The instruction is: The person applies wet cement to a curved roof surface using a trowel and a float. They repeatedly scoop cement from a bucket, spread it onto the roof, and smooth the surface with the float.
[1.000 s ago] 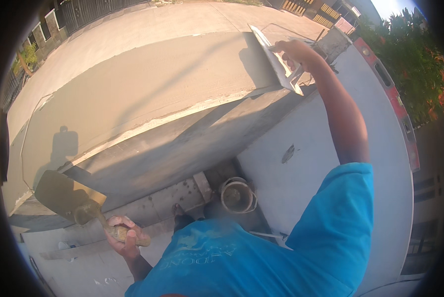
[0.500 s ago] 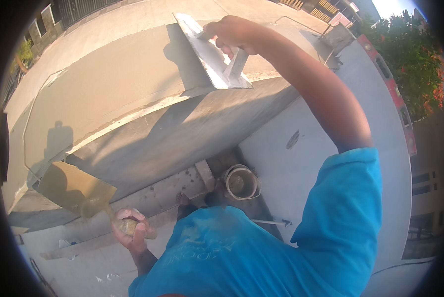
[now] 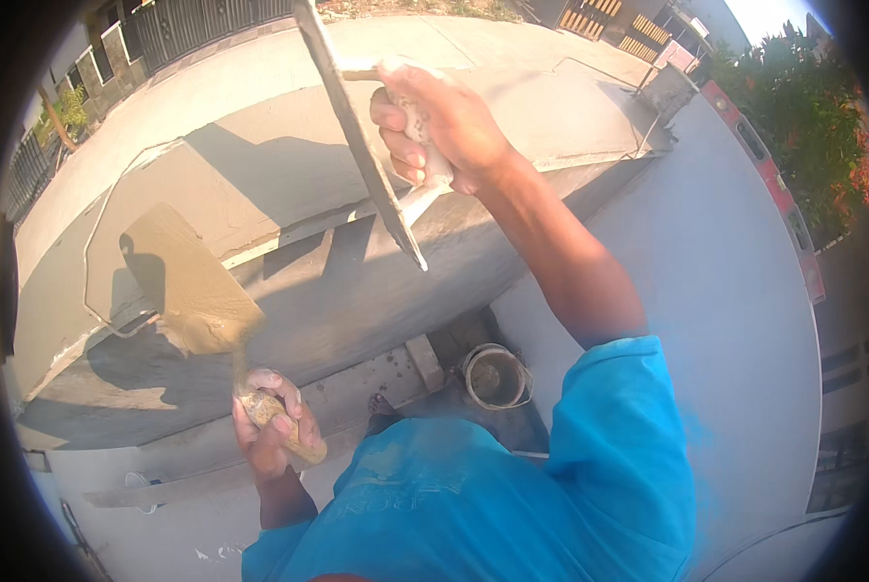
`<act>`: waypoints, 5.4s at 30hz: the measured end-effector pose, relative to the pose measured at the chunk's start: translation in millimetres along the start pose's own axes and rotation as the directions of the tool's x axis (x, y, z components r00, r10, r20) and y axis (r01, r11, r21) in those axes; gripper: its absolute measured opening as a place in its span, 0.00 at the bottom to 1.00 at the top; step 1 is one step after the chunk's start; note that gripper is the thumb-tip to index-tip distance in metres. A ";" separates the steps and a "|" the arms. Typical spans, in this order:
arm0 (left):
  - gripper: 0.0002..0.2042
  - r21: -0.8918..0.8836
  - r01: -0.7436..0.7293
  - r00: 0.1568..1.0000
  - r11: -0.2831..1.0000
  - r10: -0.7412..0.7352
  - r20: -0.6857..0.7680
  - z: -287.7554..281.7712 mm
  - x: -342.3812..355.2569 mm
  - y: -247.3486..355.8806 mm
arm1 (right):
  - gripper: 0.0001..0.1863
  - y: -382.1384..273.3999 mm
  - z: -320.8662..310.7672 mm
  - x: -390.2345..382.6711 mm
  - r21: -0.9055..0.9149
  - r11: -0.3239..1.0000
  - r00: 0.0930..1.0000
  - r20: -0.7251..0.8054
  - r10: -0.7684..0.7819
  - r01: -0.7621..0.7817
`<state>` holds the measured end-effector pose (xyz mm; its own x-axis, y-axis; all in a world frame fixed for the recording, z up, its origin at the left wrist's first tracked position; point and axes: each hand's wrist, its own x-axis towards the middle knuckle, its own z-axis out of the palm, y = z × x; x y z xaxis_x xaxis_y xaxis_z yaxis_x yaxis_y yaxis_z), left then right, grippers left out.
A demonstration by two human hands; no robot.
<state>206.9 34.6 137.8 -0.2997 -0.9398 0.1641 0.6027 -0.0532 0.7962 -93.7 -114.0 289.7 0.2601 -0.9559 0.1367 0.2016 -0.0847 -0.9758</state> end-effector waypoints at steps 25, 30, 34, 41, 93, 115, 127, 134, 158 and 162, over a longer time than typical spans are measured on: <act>0.10 -0.212 0.977 0.206 0.031 -0.402 0.892 181.1 126.4 -107.5 | 0.24 147.9 -155.4 -295.1 -0.820 0.572 0.424 -0.522 -0.740 -0.012; 0.11 -0.284 0.958 0.272 0.027 -0.382 0.883 177.7 133.1 -127.7 | 0.20 149.1 -164.9 -331.1 -0.626 0.779 0.266 -0.746 -0.611 0.033; 0.10 -0.254 0.966 0.196 -0.047 -0.504 0.841 177.9 121.0 -155.4 | 0.18 92.5 -159.5 -285.5 -0.615 0.530 0.061 -0.618 -0.784 0.584; 0.11 -0.226 0.965 0.153 -0.131 -0.418 0.896 192.1 120.1 -158.1 | 0.16 132.9 -174.7 -277.8 -0.768 0.591 0.266 -0.533 -0.803 0.246; 0.15 0.666 -0.484 0.768 0.568 -0.089 0.634 244.7 197.6 -106.2 | 0.20 4.4 -236.1 -244.5 -0.768 -0.567 0.423 0.427 -0.799 -0.297; 0.19 0.892 -0.107 0.815 0.439 -0.475 0.332 114.1 109.0 -100.9 | 0.22 -81.6 -159.2 -156.5 -0.968 0.040 0.734 -0.214 -0.645 -0.246; 0.14 0.849 -0.014 0.873 0.528 -0.407 0.268 -13.8 34.5 -54.7 | 0.24 -64.2 -193.9 0.4 -0.716 0.286 0.768 -0.620 0.160 -0.637; 0.14 0.858 0.008 0.896 0.514 -0.384 0.221 -33.3 17.5 -50.4 | 0.23 -52.3 -206.1 6.5 -0.705 0.277 0.754 -0.642 0.141 -0.653; 0.14 0.817 0.121 0.887 0.563 -0.431 0.166 -74.6 -2.1 -16.7 | 0.22 -31.2 -94.4 24.7 -0.799 -0.108 0.804 -0.595 -0.005 -0.592; 0.14 0.837 0.139 0.876 0.530 -0.460 0.146 -75.2 -0.8 -16.1 | 0.22 -35.7 -135.7 20.2 -0.755 -0.236 0.790 -0.601 -0.122 -0.612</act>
<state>253.0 10.8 81.1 -0.6481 -0.7490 -0.1378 -0.3409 0.1235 0.9320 -223.8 -168.5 304.2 -0.3871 -0.9136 0.1242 -0.9198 0.3921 0.0176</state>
